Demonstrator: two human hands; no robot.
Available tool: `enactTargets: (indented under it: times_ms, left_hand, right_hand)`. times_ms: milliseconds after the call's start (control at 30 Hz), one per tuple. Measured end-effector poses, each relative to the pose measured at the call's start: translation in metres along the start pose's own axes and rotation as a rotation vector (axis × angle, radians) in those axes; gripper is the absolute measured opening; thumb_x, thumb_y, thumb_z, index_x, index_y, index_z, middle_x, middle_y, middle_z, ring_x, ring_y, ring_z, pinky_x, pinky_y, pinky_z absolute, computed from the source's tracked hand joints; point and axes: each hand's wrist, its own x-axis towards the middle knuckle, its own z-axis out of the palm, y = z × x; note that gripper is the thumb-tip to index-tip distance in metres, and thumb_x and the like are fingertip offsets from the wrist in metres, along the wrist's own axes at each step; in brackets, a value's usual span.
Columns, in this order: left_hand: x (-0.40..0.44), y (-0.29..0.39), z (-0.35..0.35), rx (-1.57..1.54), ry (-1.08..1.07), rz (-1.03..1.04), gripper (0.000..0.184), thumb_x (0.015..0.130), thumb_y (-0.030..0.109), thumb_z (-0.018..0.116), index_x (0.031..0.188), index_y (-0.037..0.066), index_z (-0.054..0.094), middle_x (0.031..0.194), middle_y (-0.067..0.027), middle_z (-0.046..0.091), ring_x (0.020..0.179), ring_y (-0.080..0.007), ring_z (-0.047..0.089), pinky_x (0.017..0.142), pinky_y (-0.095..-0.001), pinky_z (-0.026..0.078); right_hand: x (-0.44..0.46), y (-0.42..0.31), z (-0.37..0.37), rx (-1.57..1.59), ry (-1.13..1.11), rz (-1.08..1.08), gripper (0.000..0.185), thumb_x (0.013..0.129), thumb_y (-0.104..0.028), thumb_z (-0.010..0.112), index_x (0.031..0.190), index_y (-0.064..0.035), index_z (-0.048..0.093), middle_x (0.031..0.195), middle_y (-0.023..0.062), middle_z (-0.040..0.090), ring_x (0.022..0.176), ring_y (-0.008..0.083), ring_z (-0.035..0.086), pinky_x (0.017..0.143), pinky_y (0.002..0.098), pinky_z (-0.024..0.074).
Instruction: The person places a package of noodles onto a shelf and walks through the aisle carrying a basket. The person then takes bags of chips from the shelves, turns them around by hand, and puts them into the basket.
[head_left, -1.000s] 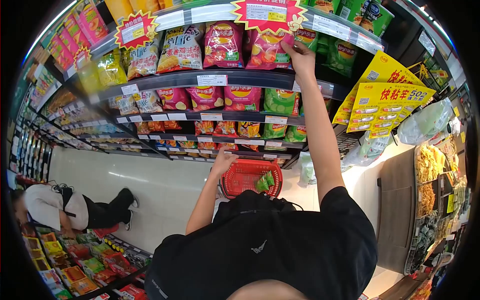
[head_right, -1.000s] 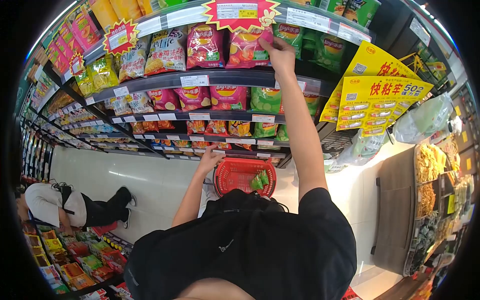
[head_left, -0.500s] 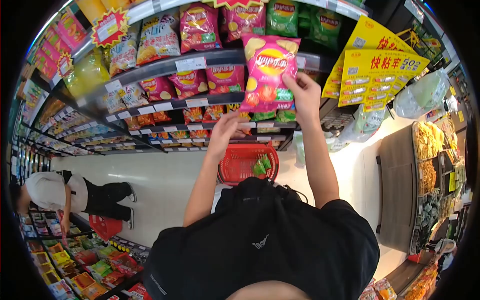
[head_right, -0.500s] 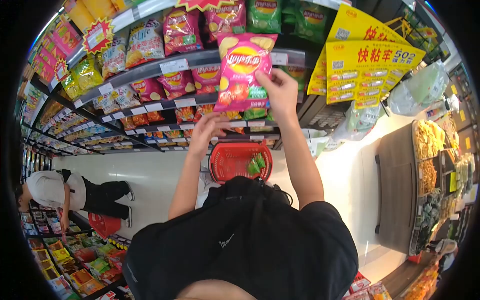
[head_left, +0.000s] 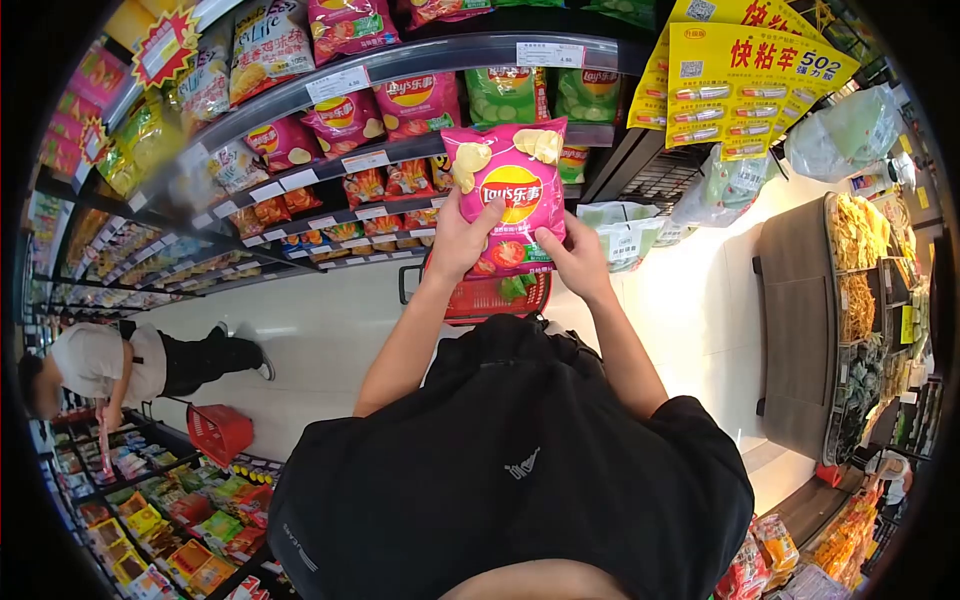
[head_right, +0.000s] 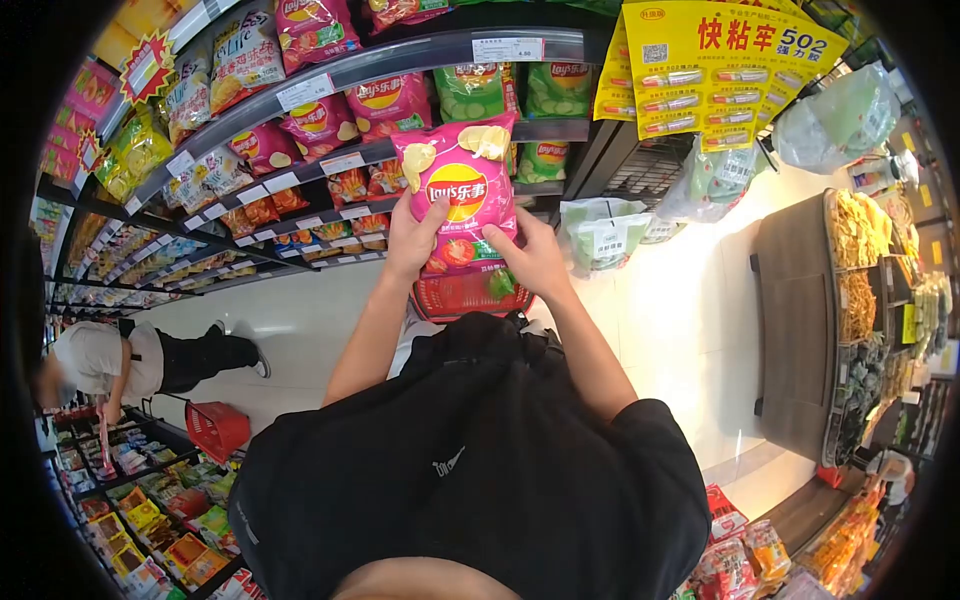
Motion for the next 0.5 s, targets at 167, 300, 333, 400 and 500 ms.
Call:
enactTargets:
  times_ms: [167, 300, 333, 400, 500]
  left_hand:
    - [-0.007, 0.006, 0.001, -0.041, 0.02, 0.035, 0.04, 0.085, 0.01, 0.062, 0.119, -0.002, 0.044, 0.107, -0.0094, 0.059, 0.095, -0.0136, 0.058, 0.083, -0.0278, 0.048]
    - [-0.003, 0.009, -0.002, -0.03, 0.034, 0.004, 0.04, 0.084, 0.009, 0.062, 0.119, -0.002, 0.045, 0.108, -0.0098, 0.058, 0.096, -0.014, 0.058, 0.083, -0.0278, 0.048]
    - [0.0, 0.007, -0.004, -0.059, 0.025, 0.032, 0.04, 0.084, 0.01, 0.063, 0.118, -0.002, 0.046, 0.108, -0.0099, 0.058, 0.095, -0.0144, 0.058, 0.083, -0.0279, 0.048]
    - [0.007, 0.003, -0.012, -0.086, 0.011, 0.057, 0.039, 0.084, 0.011, 0.063, 0.117, -0.001, 0.046, 0.108, -0.0101, 0.058, 0.094, -0.0148, 0.059, 0.083, -0.028, 0.049]
    - [0.014, 0.006, -0.02, -0.27, 0.119, -0.097, 0.032, 0.084, 0.015, 0.064, 0.111, 0.0, 0.051, 0.104, -0.0095, 0.061, 0.089, -0.0156, 0.062, 0.076, -0.0286, 0.052]
  right_hand:
    - [-0.003, 0.01, -0.001, 0.002, -0.041, 0.018, 0.032, 0.085, -0.019, 0.064, 0.107, 0.0031, 0.058, 0.087, 0.0057, 0.067, 0.071, 0.0052, 0.057, 0.066, 0.0231, 0.0476]
    - [-0.002, 0.007, -0.002, -0.009, -0.079, 0.042, 0.028, 0.088, -0.014, 0.06, 0.109, 0.0034, 0.057, 0.091, 0.0032, 0.064, 0.078, 0.0053, 0.057, 0.069, 0.0216, 0.0471]
    - [-0.002, 0.005, -0.002, -0.019, -0.072, 0.065, 0.026, 0.088, -0.014, 0.061, 0.107, 0.0033, 0.059, 0.089, 0.0027, 0.065, 0.077, 0.0051, 0.057, 0.068, 0.0217, 0.0474]
    - [-0.003, 0.0, -0.003, -0.088, -0.065, 0.043, 0.027, 0.086, -0.015, 0.063, 0.106, 0.0026, 0.06, 0.086, 0.003, 0.066, 0.075, 0.005, 0.057, 0.066, 0.0216, 0.0475]
    - [-0.006, -0.002, -0.004, -0.285, -0.071, -0.035, 0.031, 0.083, -0.018, 0.067, 0.106, 0.0013, 0.061, 0.081, 0.0043, 0.067, 0.07, 0.0049, 0.058, 0.063, 0.0216, 0.0477]
